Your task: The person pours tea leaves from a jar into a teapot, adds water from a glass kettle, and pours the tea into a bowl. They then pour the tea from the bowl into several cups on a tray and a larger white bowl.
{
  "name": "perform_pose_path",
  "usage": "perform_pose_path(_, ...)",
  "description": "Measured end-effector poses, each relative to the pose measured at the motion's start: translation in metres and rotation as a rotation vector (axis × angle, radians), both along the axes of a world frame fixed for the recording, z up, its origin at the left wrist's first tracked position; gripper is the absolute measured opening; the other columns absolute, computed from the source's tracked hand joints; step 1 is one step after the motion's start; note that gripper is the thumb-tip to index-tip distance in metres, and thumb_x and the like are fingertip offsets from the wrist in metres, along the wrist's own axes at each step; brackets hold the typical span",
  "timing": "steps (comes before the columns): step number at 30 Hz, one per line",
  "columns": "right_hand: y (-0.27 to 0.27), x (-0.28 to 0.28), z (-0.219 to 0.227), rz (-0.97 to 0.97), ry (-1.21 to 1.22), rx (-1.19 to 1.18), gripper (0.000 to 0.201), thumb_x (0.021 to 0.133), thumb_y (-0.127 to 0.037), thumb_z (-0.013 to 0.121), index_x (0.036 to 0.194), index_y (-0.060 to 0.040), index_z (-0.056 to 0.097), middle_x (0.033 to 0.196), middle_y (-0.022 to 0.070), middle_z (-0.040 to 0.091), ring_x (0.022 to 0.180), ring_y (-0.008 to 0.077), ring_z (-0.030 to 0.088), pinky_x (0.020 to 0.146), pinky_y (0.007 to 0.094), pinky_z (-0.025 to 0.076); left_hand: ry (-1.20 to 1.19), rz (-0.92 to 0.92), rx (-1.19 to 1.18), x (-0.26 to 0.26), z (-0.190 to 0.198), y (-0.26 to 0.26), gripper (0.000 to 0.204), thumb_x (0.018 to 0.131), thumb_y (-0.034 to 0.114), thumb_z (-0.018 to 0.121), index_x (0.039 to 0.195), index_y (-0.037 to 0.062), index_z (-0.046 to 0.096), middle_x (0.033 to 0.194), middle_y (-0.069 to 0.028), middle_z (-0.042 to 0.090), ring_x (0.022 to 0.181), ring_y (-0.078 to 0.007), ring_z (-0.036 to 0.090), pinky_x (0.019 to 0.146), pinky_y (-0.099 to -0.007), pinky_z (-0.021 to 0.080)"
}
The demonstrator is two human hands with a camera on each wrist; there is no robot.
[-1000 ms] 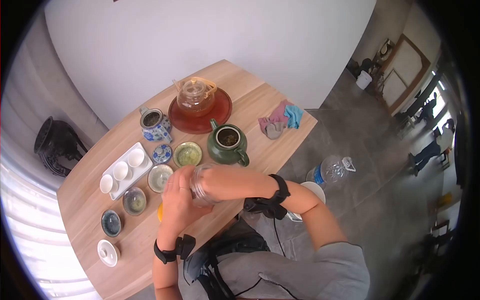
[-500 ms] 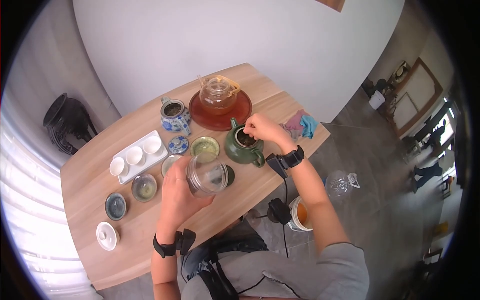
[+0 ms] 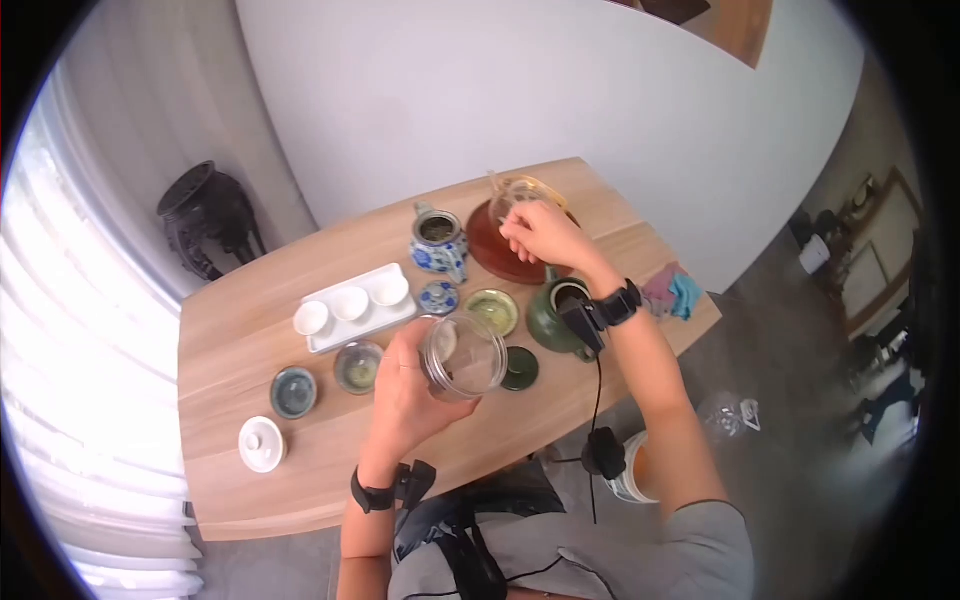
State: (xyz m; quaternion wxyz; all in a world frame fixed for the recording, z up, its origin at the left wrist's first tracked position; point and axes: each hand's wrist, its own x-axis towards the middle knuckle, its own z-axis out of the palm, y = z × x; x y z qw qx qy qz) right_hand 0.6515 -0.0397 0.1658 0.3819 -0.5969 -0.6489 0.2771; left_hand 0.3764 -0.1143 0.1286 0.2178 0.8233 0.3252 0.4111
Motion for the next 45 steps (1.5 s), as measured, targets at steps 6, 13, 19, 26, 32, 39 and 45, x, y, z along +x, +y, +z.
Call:
perform_pose_path(6,0.131,-0.04,-0.035,0.025,-0.295,0.121,0.016,0.081,-0.007,0.056,0.069,0.0025,0.06,0.058,0.0098,0.062,0.047,0.0148,0.059,0.045,0.0267,0.048,-0.048,0.122,-0.059,-0.046,0.013,-0.011,0.086,0.052,0.018,0.085,0.123,0.0048,0.038,0.111,-0.0139,0.055,0.1,-0.03,0.056,0.086,-0.0372,0.047)
perform_pose_path(13,0.124,-0.054,-0.025,-0.024,-0.116,0.02,0.022,0.086,-0.016,0.06,0.071,0.0,0.06,0.058,0.0063,0.059,0.045,0.0108,0.054,0.039,0.0241,0.041,-0.25,0.27,-0.053,-0.099,-0.005,-0.008,0.087,0.053,0.018,0.085,0.124,0.001,0.037,0.115,-0.0129,0.054,0.107,-0.0229,0.055,0.092,-0.0347,0.045)
perform_pose_path(19,-0.032,-0.121,-0.029,0.355,-0.132,-0.186,0.027,0.084,-0.029,0.064,0.083,-0.0015,0.061,0.069,0.0125,0.061,0.063,0.0215,0.062,0.06,0.0336,0.049,-0.259,0.335,-0.097,-0.127,-0.014,-0.013,0.088,0.054,0.019,0.085,0.125,-0.0008,0.036,0.121,-0.0143,0.049,0.111,-0.0246,0.052,0.092,-0.0355,0.045)
perform_pose_path(26,-0.117,-0.183,-0.141,0.228,-0.359,-0.018,0.063,0.074,-0.029,0.072,0.126,-0.0063,0.046,0.136,0.0253,0.032,0.12,0.0428,0.038,0.102,0.0439,0.035,-0.239,0.29,-0.167,-0.13,-0.018,-0.029,0.091,0.053,0.015,0.085,0.128,0.002,0.034,0.119,-0.0134,0.051,0.109,-0.0226,0.053,0.091,-0.0345,0.045)
perform_pose_path(32,-0.111,-0.187,-0.155,0.064,-0.386,0.095,0.066,0.07,-0.024,0.075,0.126,-0.0048,0.047,0.131,0.0234,0.039,0.118,0.0395,0.04,0.098,0.044,0.037,-0.107,0.24,-0.174,-0.131,-0.027,-0.039,0.095,0.051,0.015,0.086,0.128,0.0033,0.032,0.12,-0.0119,0.051,0.11,-0.0212,0.053,0.093,-0.0345,0.044)
perform_pose_path(39,-0.134,-0.163,-0.092,0.002,-0.001,0.175,0.071,0.064,-0.02,0.078,0.126,-0.0037,0.046,0.127,0.0172,0.046,0.114,0.0357,0.046,0.097,0.0422,0.039,-0.22,0.134,-0.219,-0.126,-0.033,-0.039,0.095,0.051,0.015,0.087,0.129,0.0037,0.032,0.12,-0.0111,0.05,0.111,-0.0206,0.053,0.093,-0.035,0.044)
perform_pose_path(45,-0.148,-0.152,-0.033,0.222,0.17,0.448,0.08,0.065,-0.022,0.079,0.132,-0.0029,0.04,0.128,0.0153,0.044,0.119,0.0329,0.044,0.1,0.0407,0.037,-0.173,0.048,-0.322,-0.094,-0.032,-0.038,0.089,0.052,0.014,0.086,0.126,0.0074,0.038,0.121,-0.0114,0.051,0.11,-0.0242,0.053,0.093,-0.0346,0.043)
